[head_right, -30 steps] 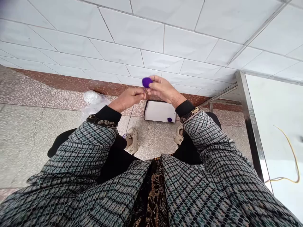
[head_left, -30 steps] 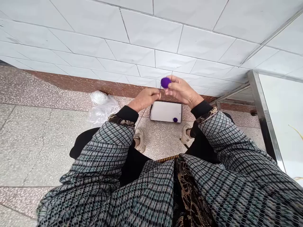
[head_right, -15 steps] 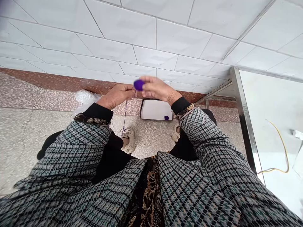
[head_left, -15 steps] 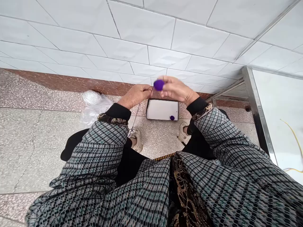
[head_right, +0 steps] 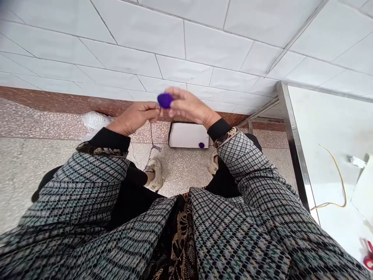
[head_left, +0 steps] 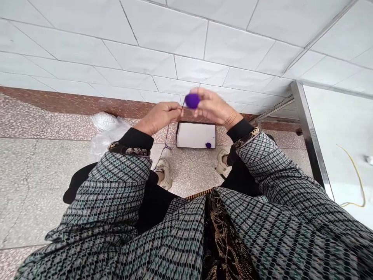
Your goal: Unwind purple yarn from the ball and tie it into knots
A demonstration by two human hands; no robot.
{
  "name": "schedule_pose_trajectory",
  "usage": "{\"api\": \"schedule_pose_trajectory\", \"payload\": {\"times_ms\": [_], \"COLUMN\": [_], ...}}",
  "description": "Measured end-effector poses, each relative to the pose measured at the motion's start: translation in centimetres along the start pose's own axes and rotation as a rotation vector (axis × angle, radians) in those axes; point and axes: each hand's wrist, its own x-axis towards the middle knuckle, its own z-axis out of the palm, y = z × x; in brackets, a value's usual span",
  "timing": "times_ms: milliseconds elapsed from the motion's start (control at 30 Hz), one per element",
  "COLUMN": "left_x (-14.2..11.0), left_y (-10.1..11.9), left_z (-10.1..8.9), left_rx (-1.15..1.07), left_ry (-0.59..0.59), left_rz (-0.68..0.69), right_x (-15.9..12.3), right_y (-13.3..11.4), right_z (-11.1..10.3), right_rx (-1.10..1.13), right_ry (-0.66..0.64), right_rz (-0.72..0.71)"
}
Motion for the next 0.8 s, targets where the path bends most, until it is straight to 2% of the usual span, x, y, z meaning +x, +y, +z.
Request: {"api": "schedule_pose_trajectory", "payload": {"times_ms": [67,133,167,200,267,333,367,467,600,667,733,800], "left_x": [0.0,-0.1,-0.2,-0.2,-0.2,-0.2,-0.1,0.1,0.3,0.1,-0.1,-0.3], "left_y": [0.2,0.7,0.9,1.0,1.0,0.7,0.4,-0.3,-0.4,0.1,0.7,1.0], "left_z": [0.7,1.2,1.2,1.1,0.7,0.4,0.3,0.8,2.2,2.5,2.4,1.9], "left_rx": [-0.034,-0.035,-0.03,-0.029,-0.055,-0.105,-0.133,-0.19,-0.207,-0.198,-0.186,-0.17], "left_ry": [-0.147,-0.269,-0.286,-0.268,-0.173,-0.113,-0.114,-0.163,-0.231,-0.302,-0.383,-0.398], "left_rz": [0.02,0.042,0.044,0.041,0.033,0.033,0.038,0.046,0.005,0.012,0.041,0.051], "right_x": [0.4,0.6,0.6,0.5,0.1,-0.5,-0.8,-1.4,-0.8,-0.1,0.4,0.6], "right_y": [-0.1,0.3,0.6,0.8,1.0,0.7,0.3,-0.8,-0.8,0.0,0.8,1.3], "right_z": [-0.2,-0.4,-0.5,-0.6,-0.7,-0.8,-0.8,-0.7,-0.2,-0.2,-0.5,-0.8], "right_rx": [0.021,-0.144,-0.268,-0.375,-0.444,-0.286,-0.17,0.096,0.212,0.172,0.028,-0.207], "right_ry": [0.22,0.306,0.264,0.167,-0.091,-0.229,-0.217,-0.024,0.175,0.254,0.336,0.318], "right_rz": [-0.051,0.009,0.071,0.139,0.237,0.23,0.192,0.073,-0.01,-0.045,-0.041,0.04]}}
